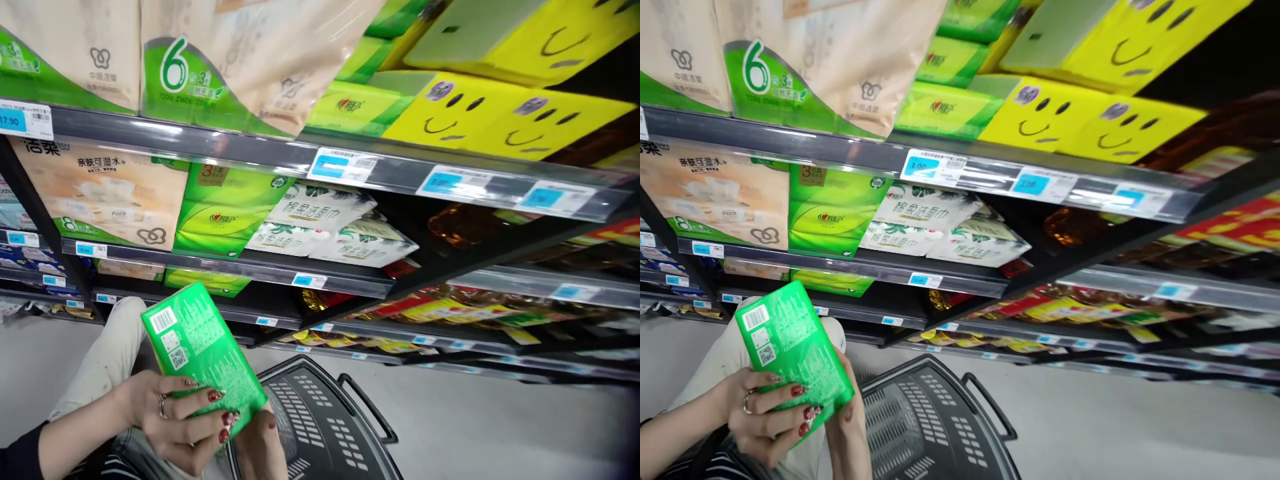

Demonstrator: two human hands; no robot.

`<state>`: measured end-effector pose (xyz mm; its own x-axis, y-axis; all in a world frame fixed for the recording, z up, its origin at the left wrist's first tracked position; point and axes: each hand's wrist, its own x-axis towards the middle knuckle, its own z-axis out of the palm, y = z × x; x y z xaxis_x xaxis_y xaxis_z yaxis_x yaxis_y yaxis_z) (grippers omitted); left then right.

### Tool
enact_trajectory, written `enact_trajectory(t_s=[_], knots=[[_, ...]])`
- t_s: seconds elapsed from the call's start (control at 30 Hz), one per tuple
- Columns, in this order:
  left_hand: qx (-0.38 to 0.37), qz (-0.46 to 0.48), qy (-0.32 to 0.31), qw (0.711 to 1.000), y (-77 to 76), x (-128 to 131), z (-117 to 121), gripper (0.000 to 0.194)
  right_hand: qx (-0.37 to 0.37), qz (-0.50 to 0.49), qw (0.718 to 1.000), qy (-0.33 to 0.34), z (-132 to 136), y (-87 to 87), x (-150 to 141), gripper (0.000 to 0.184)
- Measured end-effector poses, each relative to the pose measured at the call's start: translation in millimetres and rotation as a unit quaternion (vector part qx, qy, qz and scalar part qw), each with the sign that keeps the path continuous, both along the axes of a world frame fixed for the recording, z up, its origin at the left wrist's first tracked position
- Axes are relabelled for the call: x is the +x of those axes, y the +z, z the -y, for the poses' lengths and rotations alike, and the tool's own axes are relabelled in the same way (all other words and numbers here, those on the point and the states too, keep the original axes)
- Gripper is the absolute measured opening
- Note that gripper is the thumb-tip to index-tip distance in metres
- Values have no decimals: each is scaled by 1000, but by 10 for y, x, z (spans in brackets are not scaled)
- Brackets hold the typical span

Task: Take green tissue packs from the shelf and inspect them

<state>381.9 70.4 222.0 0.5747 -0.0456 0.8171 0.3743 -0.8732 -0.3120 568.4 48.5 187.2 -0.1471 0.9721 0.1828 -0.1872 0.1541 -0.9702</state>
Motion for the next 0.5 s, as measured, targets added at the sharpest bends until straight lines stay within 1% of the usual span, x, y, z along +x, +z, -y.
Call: enact_trajectory(t_s=[0.03, 0.07, 0.1, 0.13, 0.17, 0.2, 0.27, 0.3, 0.33, 0.37, 0.43, 0.47, 0.5], knots=[[-8, -21, -27, 999, -57, 20, -16, 7, -37, -36, 998, -18, 24, 20, 16, 75], [-31, -43, -55, 997, -105, 48, -31, 7, -80, -71, 994, -33, 24, 28, 47, 67], [-67, -61, -80, 993, -147, 82, -41, 11, -123, -102, 986, -51, 4, 17, 105, 60], [-112, -79, -99, 986, -187, 115, -45, 19, -165, -126, 975, -75, -27, -24, 200, 54], [-160, -98, -109, 976, -230, 143, -41, 29, -201, -144, 963, -102, -58, -100, 337, 51], [-203, -116, -111, 966, -284, 157, -33, 38, -229, -154, 951, -140, -76, -215, 515, 51], [-259, -147, -89, 950, -440, 120, -11, 51, -279, -148, 919, -236, -35, -547, 958, 54], [-279, -162, -66, 944, -549, 63, -4, 53, -304, -130, 895, -300, 29, -753, 1193, 55], [-298, -169, -38, 939, -675, -20, -2, 53, -330, -103, 870, -351, 114, -974, 1415, 56], [-320, -181, -10, 930, -813, -127, -4, 52, -352, -82, 849, -385, 212, -1202, 1611, 56], [-368, -164, 45, 914, -1089, -391, -20, 50, -390, -39, 819, -419, 392, -1661, 1901, 51], [-389, -146, 70, 907, -1204, -532, -34, 50, -406, -15, 809, -425, 456, -1885, 1995, 46], [-415, -146, 99, 892, -1291, -665, -52, 53, -423, 17, 799, -428, 494, -2104, 2062, 41]])
